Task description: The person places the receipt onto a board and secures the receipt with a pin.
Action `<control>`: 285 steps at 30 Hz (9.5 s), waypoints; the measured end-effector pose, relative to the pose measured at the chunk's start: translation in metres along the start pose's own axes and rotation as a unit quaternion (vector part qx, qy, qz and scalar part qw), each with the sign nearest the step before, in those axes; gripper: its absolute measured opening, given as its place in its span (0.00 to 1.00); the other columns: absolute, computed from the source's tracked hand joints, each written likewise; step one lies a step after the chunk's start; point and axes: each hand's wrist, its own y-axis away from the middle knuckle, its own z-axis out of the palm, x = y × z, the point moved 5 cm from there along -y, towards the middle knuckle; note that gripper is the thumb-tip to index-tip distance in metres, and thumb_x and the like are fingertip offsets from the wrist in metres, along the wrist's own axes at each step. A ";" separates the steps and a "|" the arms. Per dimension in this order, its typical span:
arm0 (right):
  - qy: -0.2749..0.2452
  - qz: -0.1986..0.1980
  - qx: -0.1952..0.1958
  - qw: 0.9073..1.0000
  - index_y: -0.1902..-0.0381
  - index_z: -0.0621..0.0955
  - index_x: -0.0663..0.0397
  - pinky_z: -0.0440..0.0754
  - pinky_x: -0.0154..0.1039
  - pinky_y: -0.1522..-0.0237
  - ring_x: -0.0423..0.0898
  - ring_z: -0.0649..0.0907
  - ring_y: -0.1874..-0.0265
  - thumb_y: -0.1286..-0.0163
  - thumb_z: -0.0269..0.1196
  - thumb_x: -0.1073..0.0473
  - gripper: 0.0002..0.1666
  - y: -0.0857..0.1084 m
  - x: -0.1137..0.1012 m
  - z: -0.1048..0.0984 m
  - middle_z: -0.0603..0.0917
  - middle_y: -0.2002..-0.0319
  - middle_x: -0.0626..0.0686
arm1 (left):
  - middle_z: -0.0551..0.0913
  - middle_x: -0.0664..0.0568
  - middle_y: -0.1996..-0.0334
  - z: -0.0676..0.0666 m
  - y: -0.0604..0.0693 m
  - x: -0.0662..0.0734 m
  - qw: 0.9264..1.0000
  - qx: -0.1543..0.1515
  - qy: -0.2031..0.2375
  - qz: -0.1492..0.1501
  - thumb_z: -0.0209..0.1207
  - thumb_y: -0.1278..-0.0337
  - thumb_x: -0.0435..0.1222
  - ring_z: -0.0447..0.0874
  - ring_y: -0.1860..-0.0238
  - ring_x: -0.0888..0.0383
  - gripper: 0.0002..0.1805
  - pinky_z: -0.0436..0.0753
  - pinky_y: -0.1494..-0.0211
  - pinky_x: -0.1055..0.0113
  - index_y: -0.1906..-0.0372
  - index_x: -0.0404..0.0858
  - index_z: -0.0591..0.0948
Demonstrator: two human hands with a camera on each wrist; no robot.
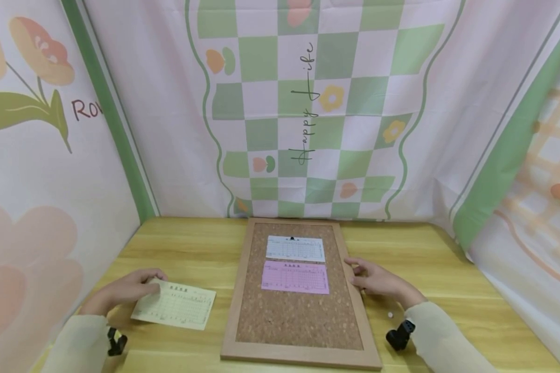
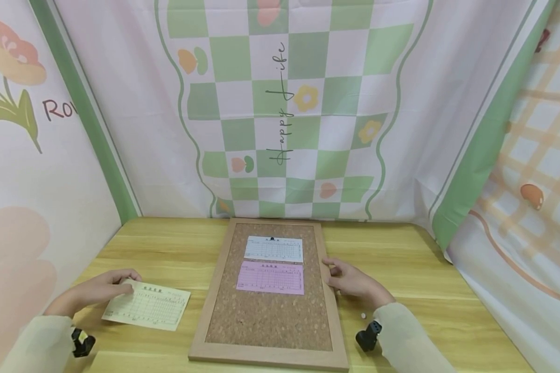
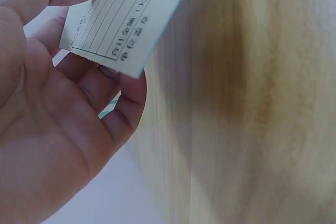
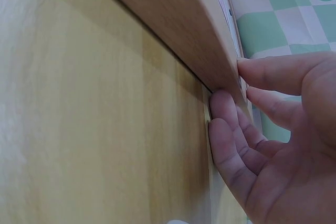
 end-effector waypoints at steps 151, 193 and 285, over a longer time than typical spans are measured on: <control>0.055 -0.125 -0.056 0.989 0.67 0.81 0.58 0.73 0.35 0.72 0.46 0.77 0.74 0.21 0.55 0.54 0.17 0.006 -0.070 0.057 0.82 0.71 0.53 | 0.79 0.46 0.59 0.123 -0.106 0.113 0.987 -0.061 0.114 0.099 0.59 0.29 0.41 0.80 0.58 0.50 0.15 0.82 0.52 0.55 0.48 0.35 0.75; 0.081 -0.063 -0.109 0.989 0.73 0.78 0.57 0.72 0.33 0.77 0.41 0.75 0.79 0.26 0.62 0.52 0.17 0.018 -0.047 0.051 0.80 0.77 0.50 | 0.83 0.53 0.71 0.153 -0.103 0.129 0.986 -0.105 -0.018 0.127 0.65 0.37 0.34 0.83 0.72 0.55 0.17 0.83 0.67 0.63 0.47 0.39 0.73; 0.151 -0.069 -0.101 0.981 0.79 0.74 0.50 0.63 0.31 0.80 0.37 0.67 0.84 0.29 0.64 0.53 0.19 0.021 -0.053 0.063 0.71 0.83 0.42 | 0.70 0.55 0.56 0.158 -0.079 0.119 0.971 -0.090 -0.130 0.180 0.77 0.55 0.46 0.68 0.54 0.61 0.31 0.73 0.47 0.68 0.48 0.42 0.75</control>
